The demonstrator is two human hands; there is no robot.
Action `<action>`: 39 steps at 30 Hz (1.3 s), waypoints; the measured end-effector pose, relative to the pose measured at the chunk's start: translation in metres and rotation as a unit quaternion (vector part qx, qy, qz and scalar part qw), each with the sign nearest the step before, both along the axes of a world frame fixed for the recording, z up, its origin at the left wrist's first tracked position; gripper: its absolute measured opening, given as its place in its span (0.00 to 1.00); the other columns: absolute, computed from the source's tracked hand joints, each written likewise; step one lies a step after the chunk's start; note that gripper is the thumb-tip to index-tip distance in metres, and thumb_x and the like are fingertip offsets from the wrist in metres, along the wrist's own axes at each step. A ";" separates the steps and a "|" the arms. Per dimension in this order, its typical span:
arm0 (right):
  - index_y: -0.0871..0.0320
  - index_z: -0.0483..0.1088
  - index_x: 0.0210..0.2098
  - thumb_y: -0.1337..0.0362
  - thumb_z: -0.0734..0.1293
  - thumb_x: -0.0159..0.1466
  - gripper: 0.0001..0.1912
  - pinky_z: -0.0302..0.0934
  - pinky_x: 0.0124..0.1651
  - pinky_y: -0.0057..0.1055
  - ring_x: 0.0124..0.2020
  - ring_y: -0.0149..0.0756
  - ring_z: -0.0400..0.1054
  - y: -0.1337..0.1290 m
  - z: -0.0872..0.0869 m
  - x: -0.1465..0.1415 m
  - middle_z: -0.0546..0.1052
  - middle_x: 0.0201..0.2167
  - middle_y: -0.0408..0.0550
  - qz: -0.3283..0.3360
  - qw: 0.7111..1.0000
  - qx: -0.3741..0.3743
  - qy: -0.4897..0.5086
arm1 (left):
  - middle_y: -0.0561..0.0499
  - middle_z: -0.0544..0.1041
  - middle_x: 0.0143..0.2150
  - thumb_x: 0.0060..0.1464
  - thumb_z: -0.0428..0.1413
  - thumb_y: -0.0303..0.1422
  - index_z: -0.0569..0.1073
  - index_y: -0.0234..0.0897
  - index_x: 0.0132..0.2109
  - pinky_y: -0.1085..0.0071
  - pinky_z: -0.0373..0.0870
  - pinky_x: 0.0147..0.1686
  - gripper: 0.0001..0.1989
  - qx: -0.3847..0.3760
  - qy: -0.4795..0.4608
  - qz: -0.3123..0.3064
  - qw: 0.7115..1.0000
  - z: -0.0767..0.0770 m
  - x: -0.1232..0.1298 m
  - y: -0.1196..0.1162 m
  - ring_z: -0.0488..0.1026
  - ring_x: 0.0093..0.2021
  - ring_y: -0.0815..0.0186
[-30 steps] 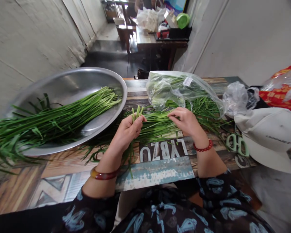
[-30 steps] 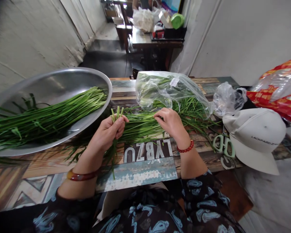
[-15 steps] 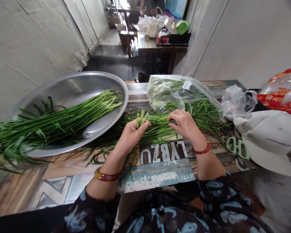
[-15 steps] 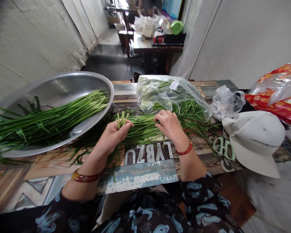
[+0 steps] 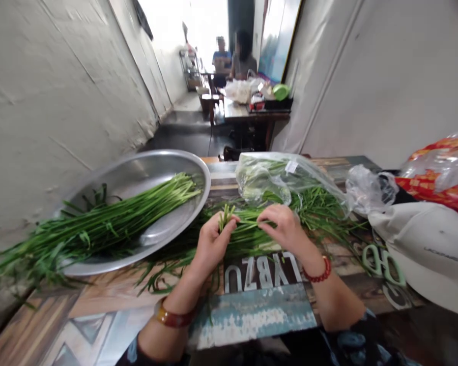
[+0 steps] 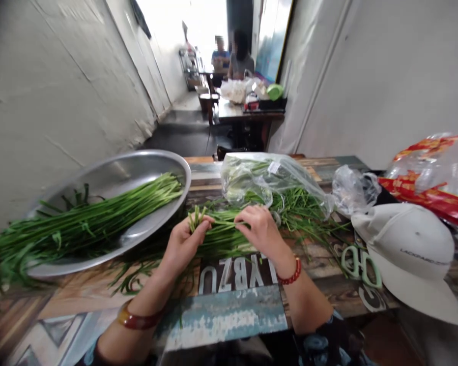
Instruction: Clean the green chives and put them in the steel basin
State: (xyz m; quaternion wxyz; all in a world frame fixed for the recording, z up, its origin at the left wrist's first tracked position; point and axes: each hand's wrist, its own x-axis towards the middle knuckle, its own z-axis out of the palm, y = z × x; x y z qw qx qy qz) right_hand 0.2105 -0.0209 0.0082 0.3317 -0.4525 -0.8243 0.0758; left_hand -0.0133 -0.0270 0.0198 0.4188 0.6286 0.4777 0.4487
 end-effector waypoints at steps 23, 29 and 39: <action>0.55 0.77 0.30 0.60 0.70 0.63 0.08 0.66 0.35 0.33 0.30 0.35 0.71 -0.007 -0.004 -0.028 0.77 0.27 0.47 0.019 0.981 0.042 0.187 | 0.51 0.73 0.29 0.62 0.51 0.39 0.72 0.37 0.31 0.71 0.62 0.35 0.14 0.098 0.142 -0.076 0.982 -0.011 0.007 -0.002 0.68 0.32 0.65; 0.55 0.76 0.29 0.57 0.68 0.64 0.10 0.65 0.38 0.33 0.32 0.34 0.71 -0.007 0.003 -0.016 0.78 0.29 0.45 -0.055 0.965 -0.017 0.256 | 0.57 0.62 0.22 0.58 0.54 0.45 0.72 0.34 0.31 0.75 0.52 0.25 0.18 -0.063 0.000 -0.084 0.994 -0.002 0.010 -0.003 0.56 0.25 0.71; 0.54 0.76 0.38 0.56 0.65 0.67 0.11 0.66 0.42 0.33 0.38 0.35 0.72 -0.006 0.000 -0.007 0.78 0.36 0.46 -0.073 0.946 -0.014 0.314 | 0.58 0.60 0.20 0.55 0.55 0.46 0.73 0.33 0.31 0.75 0.52 0.25 0.18 -0.085 -0.025 -0.045 0.995 0.001 0.007 -0.002 0.53 0.23 0.73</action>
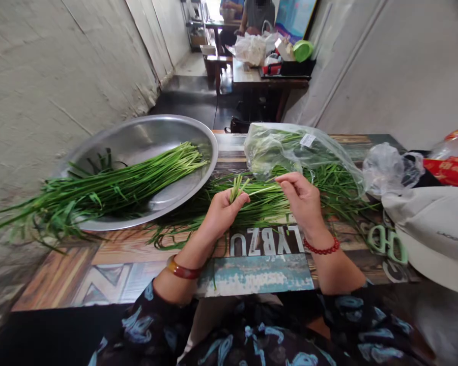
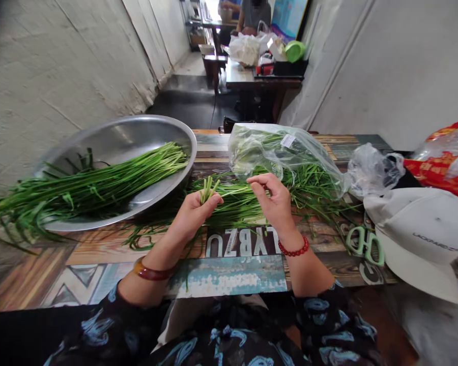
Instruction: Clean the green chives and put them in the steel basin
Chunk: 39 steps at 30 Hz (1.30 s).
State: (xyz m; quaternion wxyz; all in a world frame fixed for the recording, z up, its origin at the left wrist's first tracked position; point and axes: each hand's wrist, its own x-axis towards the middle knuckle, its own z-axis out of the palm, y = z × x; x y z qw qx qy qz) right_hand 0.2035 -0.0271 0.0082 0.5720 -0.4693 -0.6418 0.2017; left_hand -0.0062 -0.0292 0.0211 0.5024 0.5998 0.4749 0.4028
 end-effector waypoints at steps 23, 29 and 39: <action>0.55 0.71 0.29 0.73 0.66 0.62 0.08 0.65 0.39 0.29 0.33 0.31 0.70 -0.003 -0.008 -0.037 0.74 0.29 0.43 0.006 0.992 0.105 -0.067 | 0.60 0.54 0.17 0.49 0.59 0.56 0.72 0.32 0.29 0.75 0.44 0.21 0.27 -0.066 -0.041 -0.047 0.996 -0.005 -0.002 0.001 0.49 0.20 0.75; 0.55 0.71 0.35 0.72 0.65 0.64 0.07 0.67 0.41 0.30 0.36 0.32 0.70 -0.004 -0.010 -0.034 0.74 0.33 0.45 0.017 0.983 0.137 -0.118 | 0.61 0.54 0.18 0.46 0.60 0.57 0.70 0.32 0.30 0.76 0.42 0.20 0.28 -0.096 -0.055 -0.053 0.992 -0.005 -0.003 0.000 0.47 0.19 0.76; 0.54 0.72 0.39 0.72 0.66 0.65 0.07 0.64 0.45 0.35 0.41 0.35 0.71 -0.008 -0.004 -0.027 0.77 0.38 0.47 -0.019 0.945 0.202 -0.258 | 0.62 0.53 0.17 0.45 0.61 0.56 0.70 0.33 0.30 0.77 0.40 0.18 0.27 -0.147 -0.077 -0.069 0.984 -0.005 -0.004 0.003 0.45 0.18 0.78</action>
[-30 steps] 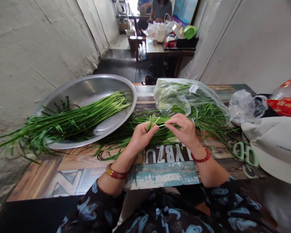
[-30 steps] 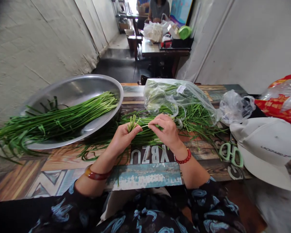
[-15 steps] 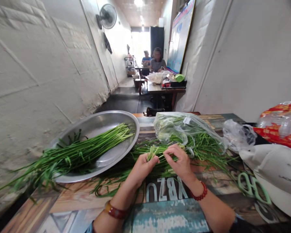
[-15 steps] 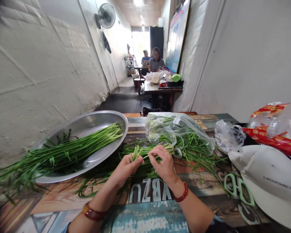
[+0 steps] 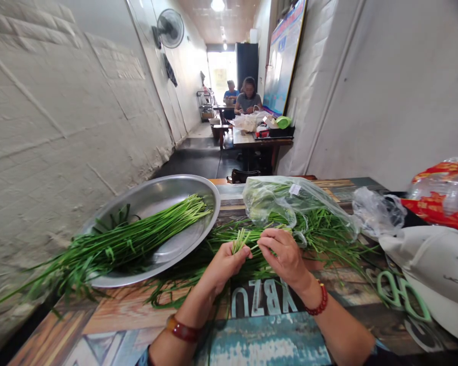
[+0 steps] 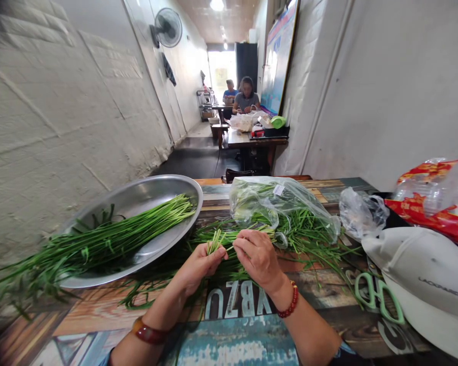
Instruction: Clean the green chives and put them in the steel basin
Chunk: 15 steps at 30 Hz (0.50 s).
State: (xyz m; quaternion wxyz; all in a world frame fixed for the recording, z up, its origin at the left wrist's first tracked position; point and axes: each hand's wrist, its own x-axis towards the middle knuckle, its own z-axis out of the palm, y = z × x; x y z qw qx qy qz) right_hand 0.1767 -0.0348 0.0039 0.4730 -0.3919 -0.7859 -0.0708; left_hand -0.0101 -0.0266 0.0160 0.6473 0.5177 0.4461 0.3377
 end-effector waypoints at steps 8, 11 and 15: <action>0.55 0.69 0.35 0.70 0.62 0.67 0.06 0.65 0.46 0.32 0.40 0.33 0.70 0.000 -0.004 -0.010 0.75 0.35 0.46 0.073 0.977 -0.115 0.163 | 0.63 0.53 0.16 0.45 0.62 0.55 0.70 0.33 0.30 0.77 0.40 0.18 0.27 -0.016 -0.016 -0.007 1.000 0.004 0.000 -0.002 0.45 0.17 0.78; 0.55 0.69 0.34 0.68 0.62 0.68 0.06 0.64 0.46 0.33 0.40 0.34 0.70 0.000 -0.005 -0.012 0.74 0.35 0.46 0.087 0.962 -0.159 0.206 | 0.63 0.52 0.16 0.45 0.63 0.55 0.70 0.33 0.30 0.77 0.40 0.18 0.26 -0.027 -0.026 -0.005 0.999 0.005 -0.001 -0.003 0.44 0.17 0.78; 0.55 0.69 0.35 0.65 0.62 0.69 0.06 0.63 0.46 0.34 0.41 0.35 0.69 0.001 -0.008 -0.014 0.73 0.37 0.47 0.113 0.943 -0.197 0.244 | 0.64 0.51 0.16 0.44 0.63 0.54 0.70 0.33 0.30 0.78 0.39 0.18 0.26 -0.042 -0.041 -0.011 0.998 0.005 -0.001 -0.003 0.43 0.17 0.79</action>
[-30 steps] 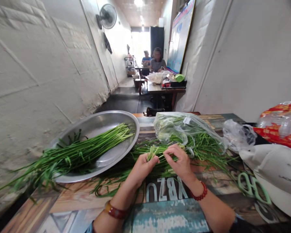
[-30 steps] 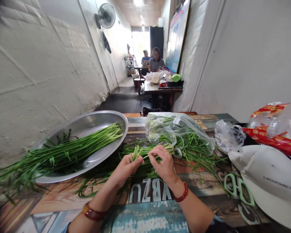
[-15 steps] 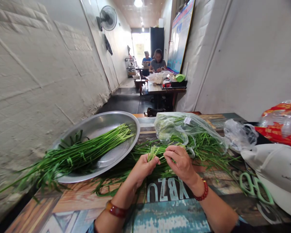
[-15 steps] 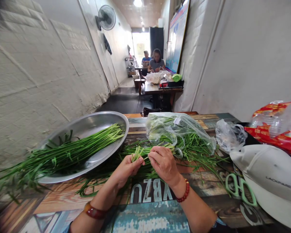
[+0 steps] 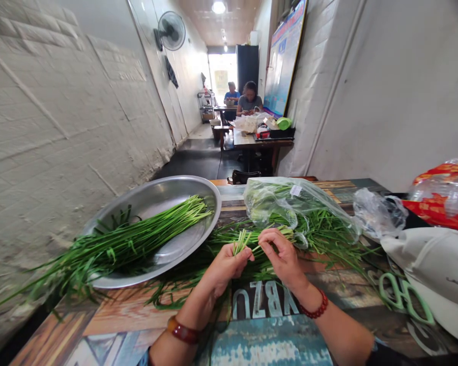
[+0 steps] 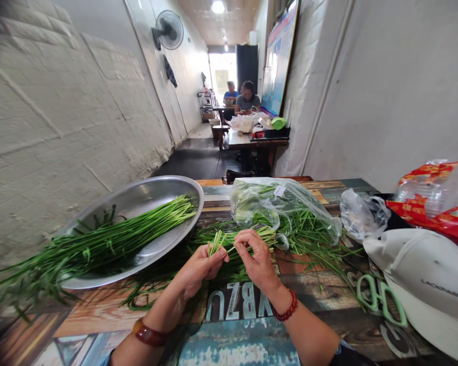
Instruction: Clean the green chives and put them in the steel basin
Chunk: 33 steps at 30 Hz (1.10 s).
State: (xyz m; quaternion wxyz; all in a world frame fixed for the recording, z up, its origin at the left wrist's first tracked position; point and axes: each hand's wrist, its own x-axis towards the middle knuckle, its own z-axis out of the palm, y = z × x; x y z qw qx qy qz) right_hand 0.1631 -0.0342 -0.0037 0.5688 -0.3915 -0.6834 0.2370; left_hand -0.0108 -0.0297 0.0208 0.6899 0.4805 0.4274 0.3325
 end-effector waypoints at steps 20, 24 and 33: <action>0.55 0.67 0.34 0.51 0.66 0.65 0.13 0.64 0.36 0.29 0.31 0.31 0.66 0.007 -0.002 0.002 0.70 0.32 0.43 0.014 0.933 -0.177 0.314 | 0.64 0.52 0.16 0.44 0.65 0.51 0.70 0.33 0.30 0.77 0.37 0.18 0.24 -0.026 -0.034 0.007 0.999 -0.005 -0.004 0.004 0.44 0.16 0.80; 0.54 0.64 0.33 0.52 0.66 0.64 0.13 0.60 0.28 0.26 0.26 0.28 0.62 0.011 0.012 0.024 0.70 0.29 0.42 0.000 0.916 -0.174 0.362 | 0.64 0.51 0.16 0.44 0.65 0.51 0.70 0.33 0.30 0.77 0.37 0.17 0.24 -0.024 -0.036 0.029 0.999 -0.004 -0.007 0.008 0.43 0.15 0.80; 0.54 0.75 0.39 0.60 0.65 0.66 0.08 0.64 0.36 0.30 0.32 0.31 0.68 0.010 0.019 0.051 0.76 0.34 0.44 -0.087 0.986 -0.073 0.123 | 0.63 0.52 0.16 0.46 0.64 0.50 0.72 0.32 0.31 0.77 0.40 0.18 0.23 0.048 0.006 0.067 0.997 -0.001 -0.003 0.008 0.45 0.17 0.79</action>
